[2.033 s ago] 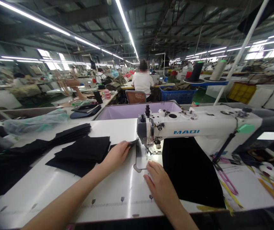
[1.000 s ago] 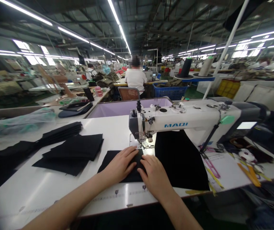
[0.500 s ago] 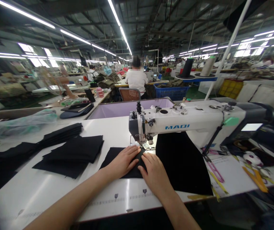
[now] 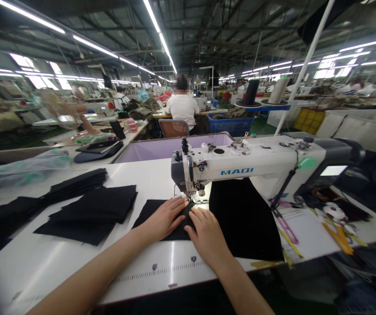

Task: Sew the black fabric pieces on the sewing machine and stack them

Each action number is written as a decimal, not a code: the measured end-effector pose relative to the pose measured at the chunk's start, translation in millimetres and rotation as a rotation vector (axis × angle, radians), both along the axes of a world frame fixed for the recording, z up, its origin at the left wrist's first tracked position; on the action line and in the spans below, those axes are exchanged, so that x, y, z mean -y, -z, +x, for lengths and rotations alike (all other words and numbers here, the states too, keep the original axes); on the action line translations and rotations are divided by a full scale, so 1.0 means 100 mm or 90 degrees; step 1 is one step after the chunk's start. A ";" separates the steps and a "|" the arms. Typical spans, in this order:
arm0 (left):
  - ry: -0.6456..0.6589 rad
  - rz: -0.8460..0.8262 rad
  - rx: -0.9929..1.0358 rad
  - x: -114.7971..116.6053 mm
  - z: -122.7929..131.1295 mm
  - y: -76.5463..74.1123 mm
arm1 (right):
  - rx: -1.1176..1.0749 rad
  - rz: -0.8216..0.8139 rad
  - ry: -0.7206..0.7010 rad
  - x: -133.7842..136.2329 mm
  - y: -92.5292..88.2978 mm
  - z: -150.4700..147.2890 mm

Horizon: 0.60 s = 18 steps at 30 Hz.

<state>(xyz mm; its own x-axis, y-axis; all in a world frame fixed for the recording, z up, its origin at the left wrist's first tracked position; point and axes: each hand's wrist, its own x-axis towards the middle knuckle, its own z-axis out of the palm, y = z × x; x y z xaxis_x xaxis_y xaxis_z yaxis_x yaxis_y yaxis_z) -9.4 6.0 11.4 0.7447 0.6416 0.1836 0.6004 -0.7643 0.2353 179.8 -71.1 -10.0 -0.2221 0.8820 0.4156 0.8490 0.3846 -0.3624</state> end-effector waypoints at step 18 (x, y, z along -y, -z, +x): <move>0.111 0.028 -0.014 0.32 -0.05 -0.12 | 0.015 -0.041 -0.077 0.08 -0.12 0.16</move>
<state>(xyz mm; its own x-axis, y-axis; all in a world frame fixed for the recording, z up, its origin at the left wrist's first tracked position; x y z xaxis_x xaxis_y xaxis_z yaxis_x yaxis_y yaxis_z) -14.3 -25.8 23.8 0.8481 0.4944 0.1905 0.4630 -0.8663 0.1875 195.6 -79.6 1.7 -0.3375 0.8726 0.3531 0.8060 0.4617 -0.3705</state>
